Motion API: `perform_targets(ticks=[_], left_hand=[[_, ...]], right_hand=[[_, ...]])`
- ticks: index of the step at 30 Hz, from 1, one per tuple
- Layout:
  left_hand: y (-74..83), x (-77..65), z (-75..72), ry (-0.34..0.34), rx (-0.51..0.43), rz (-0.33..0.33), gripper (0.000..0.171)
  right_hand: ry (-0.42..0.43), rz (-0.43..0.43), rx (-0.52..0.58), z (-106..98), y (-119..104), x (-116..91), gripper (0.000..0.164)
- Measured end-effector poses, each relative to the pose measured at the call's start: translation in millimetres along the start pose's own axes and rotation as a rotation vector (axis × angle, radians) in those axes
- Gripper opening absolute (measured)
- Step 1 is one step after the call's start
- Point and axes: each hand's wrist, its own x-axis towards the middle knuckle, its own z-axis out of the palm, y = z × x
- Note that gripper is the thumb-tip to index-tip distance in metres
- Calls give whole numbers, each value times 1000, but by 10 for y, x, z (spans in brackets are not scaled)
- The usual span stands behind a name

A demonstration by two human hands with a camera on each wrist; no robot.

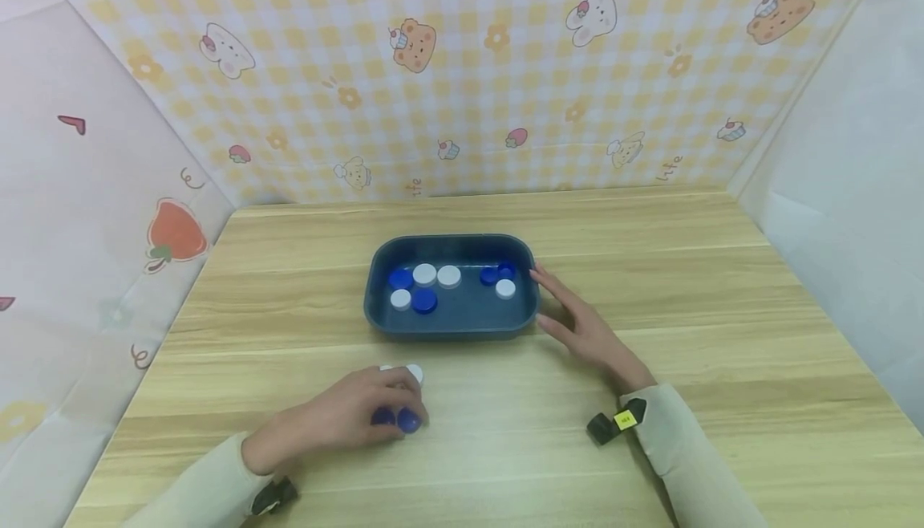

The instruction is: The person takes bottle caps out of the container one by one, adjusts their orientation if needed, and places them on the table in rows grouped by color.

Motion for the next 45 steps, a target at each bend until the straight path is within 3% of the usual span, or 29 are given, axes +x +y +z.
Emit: perform_targets(ticks=[6,10,16,30,34,42,45], left_hand=[[16,-7,-129,83,-118,17,30],[8,7,-264,173,-228,84,33],[13,92,-450,267,-235,160,36],[-90,504,-621,440,-315,164,33],[-95,615,-678,441,-340,108,34],[-152,888,-775,401,-451,-103,35],[-146,985,-793,395,-487,-138,35]], right_hand=[[3,-6,-2,0,10,-2,61],[5,2,-1,8,-1,-4,61],[6,31,-9,16,-9,-18,61],[11,28,9,24,7,-33,60],[5,34,12,20,-4,-24,60],[2,38,10,5,-16,-13,60],[-2,29,10,8,-20,-7,61]])
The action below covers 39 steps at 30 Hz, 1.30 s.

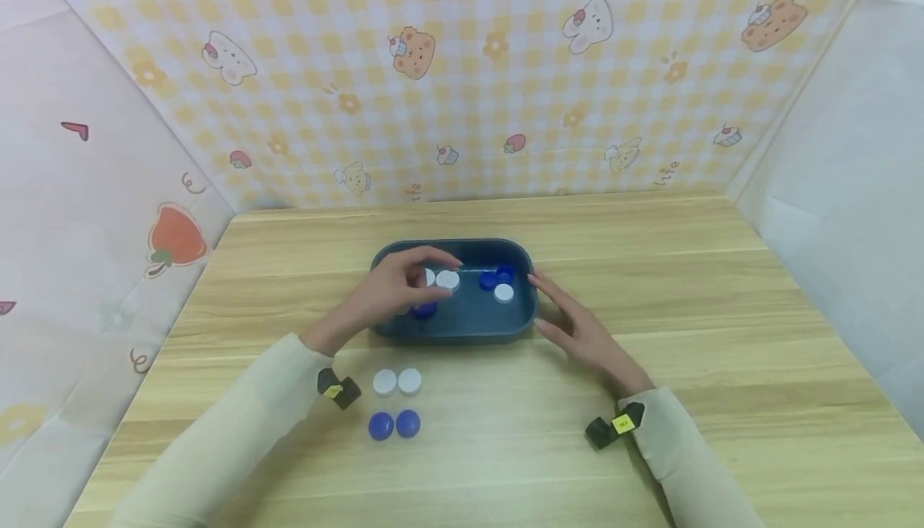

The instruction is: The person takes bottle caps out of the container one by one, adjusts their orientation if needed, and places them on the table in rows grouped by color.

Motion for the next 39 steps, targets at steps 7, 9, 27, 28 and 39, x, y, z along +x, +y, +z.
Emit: perform_targets(ticks=[7,9,27,28,39], left_hand=[[18,189,92,22,-62,-60,33],[17,238,114,41,-105,-91,32],[-200,551,309,52,-83,-241,35],[-224,564,320,55,-64,-243,35],[-365,692,430,-12,17,-313,36]], right_hand=[[0,-12,-2,2,-12,7,61],[1,-14,-2,0,-16,9,61],[-2,-22,-5,7,-20,6,60],[-1,-23,-3,5,-21,6,60],[-3,-16,-5,-8,0,6,61]])
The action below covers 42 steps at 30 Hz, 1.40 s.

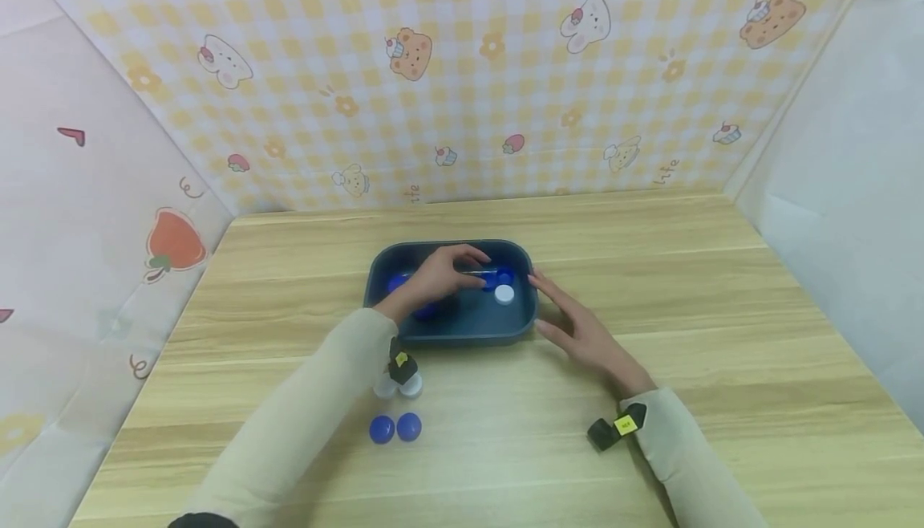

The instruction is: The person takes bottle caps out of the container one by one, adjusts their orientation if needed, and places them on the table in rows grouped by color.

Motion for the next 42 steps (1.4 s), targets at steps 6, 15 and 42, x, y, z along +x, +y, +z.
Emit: perform_targets(ticks=[6,15,42], left_hand=[[16,59,56,3,43,-12,35],[-23,110,100,7,109,-3,41],[-44,113,161,-103,361,40,37]], right_hand=[[-4,9,2,-2,-10,-1,61],[-1,-7,16,12,22,-8,61],[22,-18,20,65,332,-50,64]])
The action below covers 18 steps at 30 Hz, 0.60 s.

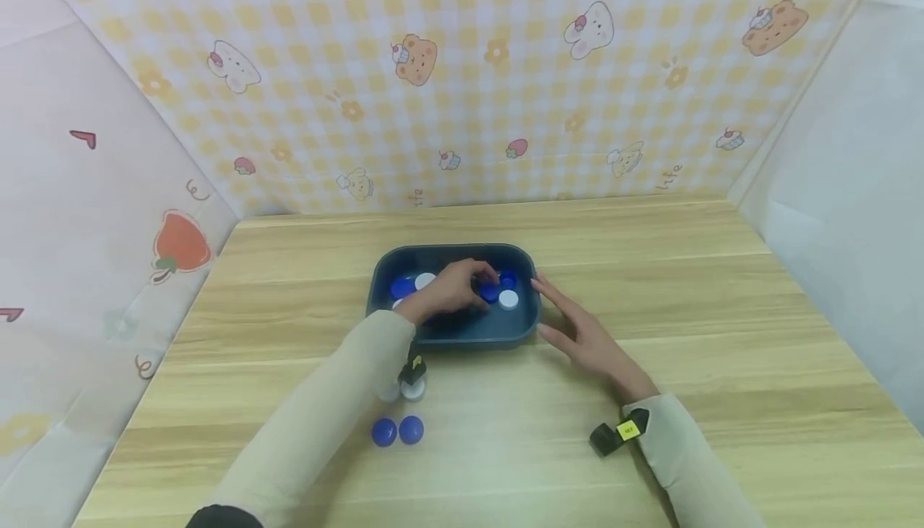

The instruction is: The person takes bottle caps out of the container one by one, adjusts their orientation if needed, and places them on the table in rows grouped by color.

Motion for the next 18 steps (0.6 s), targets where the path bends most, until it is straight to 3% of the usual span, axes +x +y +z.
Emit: perform_targets(ticks=[6,18], left_hand=[[31,-21,0,-36,76,4,33],[57,-28,11,-57,193,36,25]], right_hand=[[-22,21,2,-39,-302,28,61],[-22,12,4,-54,-319,37,61]])
